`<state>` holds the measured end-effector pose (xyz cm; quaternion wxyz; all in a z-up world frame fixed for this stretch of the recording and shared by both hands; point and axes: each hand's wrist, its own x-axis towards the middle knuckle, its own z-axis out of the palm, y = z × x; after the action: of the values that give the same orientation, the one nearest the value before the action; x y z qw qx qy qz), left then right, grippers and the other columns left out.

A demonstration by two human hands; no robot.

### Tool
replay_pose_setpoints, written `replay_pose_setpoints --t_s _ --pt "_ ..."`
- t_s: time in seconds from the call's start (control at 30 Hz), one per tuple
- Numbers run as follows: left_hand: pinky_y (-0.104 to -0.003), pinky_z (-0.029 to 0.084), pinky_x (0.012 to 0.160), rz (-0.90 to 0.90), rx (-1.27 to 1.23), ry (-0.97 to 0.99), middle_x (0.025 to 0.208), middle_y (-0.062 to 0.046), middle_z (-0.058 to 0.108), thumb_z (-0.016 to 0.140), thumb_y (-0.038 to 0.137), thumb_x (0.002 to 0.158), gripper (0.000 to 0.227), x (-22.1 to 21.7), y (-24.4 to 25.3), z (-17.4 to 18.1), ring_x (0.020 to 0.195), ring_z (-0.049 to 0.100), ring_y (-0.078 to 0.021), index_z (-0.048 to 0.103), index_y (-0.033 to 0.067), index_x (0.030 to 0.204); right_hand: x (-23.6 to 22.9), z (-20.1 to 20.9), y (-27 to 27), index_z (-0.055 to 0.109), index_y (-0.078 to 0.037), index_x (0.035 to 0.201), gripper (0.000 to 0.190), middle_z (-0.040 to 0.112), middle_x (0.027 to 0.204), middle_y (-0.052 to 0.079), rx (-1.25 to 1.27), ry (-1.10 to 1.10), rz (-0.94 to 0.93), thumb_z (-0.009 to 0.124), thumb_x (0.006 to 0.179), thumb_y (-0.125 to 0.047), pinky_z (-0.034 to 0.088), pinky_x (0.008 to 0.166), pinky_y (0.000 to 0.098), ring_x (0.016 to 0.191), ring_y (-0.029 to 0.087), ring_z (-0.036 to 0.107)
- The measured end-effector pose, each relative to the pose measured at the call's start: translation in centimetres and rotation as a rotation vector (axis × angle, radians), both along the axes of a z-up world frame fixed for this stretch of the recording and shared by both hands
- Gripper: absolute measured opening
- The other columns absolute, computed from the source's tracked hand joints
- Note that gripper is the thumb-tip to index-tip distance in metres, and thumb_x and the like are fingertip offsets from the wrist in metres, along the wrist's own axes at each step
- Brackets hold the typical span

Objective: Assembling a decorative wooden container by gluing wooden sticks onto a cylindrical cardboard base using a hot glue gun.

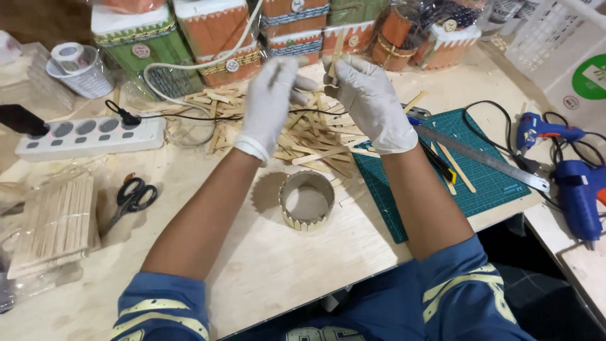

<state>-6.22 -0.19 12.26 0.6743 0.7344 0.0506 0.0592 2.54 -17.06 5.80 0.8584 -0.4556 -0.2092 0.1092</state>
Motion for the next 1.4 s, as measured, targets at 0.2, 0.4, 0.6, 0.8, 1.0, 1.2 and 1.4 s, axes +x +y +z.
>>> replay_pose_setpoints --t_s 0.2,0.4,0.6,0.8,1.0,1.2,1.4 --pt "-0.024 0.042 0.057 -0.230 0.727 -0.010 0.083 0.009 0.071 0.049 0.040 0.103 0.029 -7.4 -0.8 3.2 0.054 0.045 -0.0029 0.068 0.0234 0.088 -5.2 1.9 -2.7 0.076 -0.001 0.108 0.027 0.078 0.099 0.008 -0.196 -0.056 -0.175 0.077 0.090 -0.022 0.059 0.080 0.0260 0.083 0.014 0.071" --pt "-0.045 0.050 0.066 -0.264 1.560 -0.229 0.070 -0.007 0.065 0.061 0.056 0.085 0.038 -12.4 -3.7 -8.0 0.075 0.066 -0.0309 0.069 0.0194 0.081 -3.2 -5.6 -3.1 0.076 -0.007 0.109 0.023 0.077 0.094 0.009 -0.185 0.187 -0.285 0.080 0.092 -0.022 0.060 0.074 0.0315 0.076 0.022 0.075" --pt "-0.042 0.044 0.053 -0.154 1.446 -0.349 0.061 -0.006 0.058 0.074 0.045 0.078 0.029 -11.1 -3.7 -10.9 0.058 0.063 -0.0307 0.067 0.0178 0.072 -4.3 -6.1 -1.7 0.076 -0.007 0.109 0.024 0.077 0.091 0.012 -0.331 0.145 -0.324 0.081 0.091 -0.023 0.061 0.064 0.0282 0.069 0.021 0.074" --pt "-0.040 0.051 0.070 -0.105 1.049 -0.801 0.076 -0.008 0.069 0.074 0.024 0.082 0.013 -7.7 -1.6 -11.3 0.077 0.070 -0.0296 0.069 0.0128 0.087 -2.9 -7.5 -1.9 0.077 -0.009 0.108 0.023 0.077 0.095 0.007 -0.430 0.061 -0.469 0.081 0.090 -0.023 0.058 0.067 0.0239 0.074 0.010 0.069" --pt "-0.044 0.056 0.074 -0.012 0.503 -0.738 0.087 -0.010 0.071 0.082 0.014 0.079 0.024 -5.1 -1.1 -16.7 0.086 0.070 -0.0347 0.074 0.0101 0.101 -4.2 -4.4 -3.1 0.075 -0.011 0.109 0.021 0.077 0.092 0.007 -0.339 0.134 -0.427 0.075 0.095 -0.026 0.055 0.071 0.0239 0.072 0.014 0.071" --pt "-0.041 0.052 0.065 0.003 0.494 -0.689 0.067 -0.011 0.058 0.083 0.018 0.072 0.022 -6.4 -1.4 -14.5 0.070 0.065 -0.0365 0.063 0.0101 0.077 -4.8 -5.4 -2.3 0.075 -0.006 0.104 0.018 0.075 0.089 0.010 -0.285 0.205 -0.254 0.078 0.091 -0.019 0.061 0.074 0.0315 0.073 0.022 0.074" --pt "-0.034 0.052 0.059 0.057 0.333 -0.538 0.058 -0.014 0.059 0.083 0.020 0.073 0.027 -6.5 -1.3 -14.4 0.060 0.066 -0.0357 0.060 0.0073 0.067 -6.0 -4.6 -1.6 0.072 -0.005 0.099 0.011 0.073 0.088 0.012 -0.256 0.172 -0.140 0.071 0.096 -0.015 0.059 0.076 0.0318 0.076 0.021 0.072"
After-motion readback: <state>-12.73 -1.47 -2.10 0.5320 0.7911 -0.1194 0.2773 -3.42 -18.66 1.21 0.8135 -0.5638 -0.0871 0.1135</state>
